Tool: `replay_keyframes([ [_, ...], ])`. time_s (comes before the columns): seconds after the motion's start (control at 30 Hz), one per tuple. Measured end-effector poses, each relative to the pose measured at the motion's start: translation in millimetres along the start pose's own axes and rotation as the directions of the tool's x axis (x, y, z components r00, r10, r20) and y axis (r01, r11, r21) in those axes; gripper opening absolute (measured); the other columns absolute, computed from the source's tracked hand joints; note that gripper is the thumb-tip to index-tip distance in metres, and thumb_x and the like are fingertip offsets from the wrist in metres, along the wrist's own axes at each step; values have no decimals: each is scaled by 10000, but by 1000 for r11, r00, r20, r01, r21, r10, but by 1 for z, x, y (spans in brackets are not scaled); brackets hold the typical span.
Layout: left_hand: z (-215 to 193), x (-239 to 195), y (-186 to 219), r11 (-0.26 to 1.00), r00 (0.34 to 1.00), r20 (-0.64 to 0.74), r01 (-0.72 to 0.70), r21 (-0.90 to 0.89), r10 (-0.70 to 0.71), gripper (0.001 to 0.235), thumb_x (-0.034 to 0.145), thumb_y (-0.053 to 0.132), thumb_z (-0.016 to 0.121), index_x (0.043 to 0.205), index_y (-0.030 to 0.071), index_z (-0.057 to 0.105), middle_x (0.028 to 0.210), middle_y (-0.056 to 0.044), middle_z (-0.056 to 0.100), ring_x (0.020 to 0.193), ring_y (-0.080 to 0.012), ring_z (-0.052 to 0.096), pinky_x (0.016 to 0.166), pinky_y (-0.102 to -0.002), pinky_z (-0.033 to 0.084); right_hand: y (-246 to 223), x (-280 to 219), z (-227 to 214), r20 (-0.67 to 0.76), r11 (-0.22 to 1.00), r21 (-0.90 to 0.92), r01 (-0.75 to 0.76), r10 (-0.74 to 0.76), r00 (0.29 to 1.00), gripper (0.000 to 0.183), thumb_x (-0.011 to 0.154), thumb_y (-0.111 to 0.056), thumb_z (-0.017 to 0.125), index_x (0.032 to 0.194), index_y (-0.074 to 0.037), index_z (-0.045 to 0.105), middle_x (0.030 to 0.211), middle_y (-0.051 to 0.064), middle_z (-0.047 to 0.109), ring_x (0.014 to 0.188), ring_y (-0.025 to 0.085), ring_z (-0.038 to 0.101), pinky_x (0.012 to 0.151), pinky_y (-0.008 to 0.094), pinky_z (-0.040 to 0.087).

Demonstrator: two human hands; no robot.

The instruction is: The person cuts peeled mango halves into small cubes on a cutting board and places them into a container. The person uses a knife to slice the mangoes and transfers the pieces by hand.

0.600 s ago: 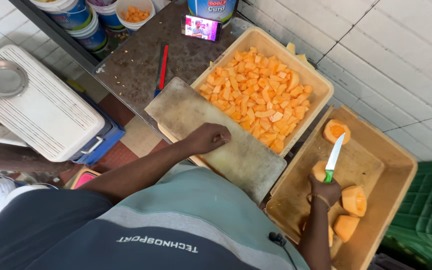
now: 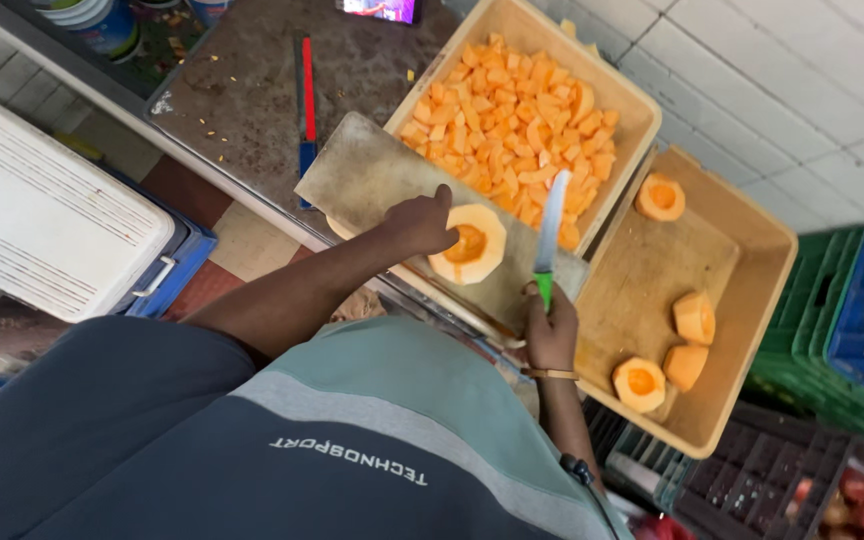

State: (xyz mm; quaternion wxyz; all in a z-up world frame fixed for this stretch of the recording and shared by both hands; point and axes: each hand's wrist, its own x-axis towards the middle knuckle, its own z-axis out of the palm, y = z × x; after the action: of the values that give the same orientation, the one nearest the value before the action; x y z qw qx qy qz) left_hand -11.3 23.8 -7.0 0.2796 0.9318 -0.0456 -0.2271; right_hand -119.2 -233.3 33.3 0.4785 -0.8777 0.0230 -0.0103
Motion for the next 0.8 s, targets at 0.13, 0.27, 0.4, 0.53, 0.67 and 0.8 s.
replay_keyframes([
  [0.13,0,-4,3,998,999,7,47,-34,-47,716,868,407,666,1334,-53,378,1047,-253,710,980,-414,711,839,-536,564,-11,-24,29,89,987,-141,76,-64,994,300,978,-128,571,1261,-28,560,750,224,666,666,410,659,564,497,509],
  [0.27,1,-9,7,998,999,-16,35,-50,-35,687,884,405,669,1319,-52,398,1040,-258,715,975,-413,721,845,-533,567,-23,-28,53,176,929,-326,173,-121,977,312,975,-132,550,1271,-59,484,804,320,677,778,533,664,652,595,521],
  [0.4,0,-12,7,999,1000,-22,15,-43,-16,679,880,392,691,1323,-31,397,1048,-245,715,984,-406,714,842,-532,566,-35,-16,71,232,822,-569,-3,164,959,262,971,-152,508,1188,-16,454,834,344,683,800,550,659,711,622,511],
  [0.53,0,-11,9,999,1000,-21,4,-37,-5,649,886,393,693,1309,-15,416,1051,-230,722,994,-391,716,847,-528,566,-31,1,81,289,756,-654,-40,298,910,217,989,-117,433,1163,13,444,950,368,683,908,536,676,809,590,531],
  [0.67,0,-10,9,999,1000,-1,13,-42,-13,659,899,402,687,1322,-18,406,1052,-236,719,992,-392,719,846,-523,569,4,-5,84,317,705,-706,-71,405,858,238,989,-109,404,1186,16,446,1034,374,686,1012,515,688,893,558,541],
  [0.8,-6,-10,4,999,1000,26,-9,-32,10,633,894,370,682,1345,19,409,1063,-214,725,1003,-380,721,847,-522,562,61,-42,92,310,765,-639,-75,346,886,303,973,-70,376,1261,22,382,1003,402,669,1010,524,676,875,586,522],
])
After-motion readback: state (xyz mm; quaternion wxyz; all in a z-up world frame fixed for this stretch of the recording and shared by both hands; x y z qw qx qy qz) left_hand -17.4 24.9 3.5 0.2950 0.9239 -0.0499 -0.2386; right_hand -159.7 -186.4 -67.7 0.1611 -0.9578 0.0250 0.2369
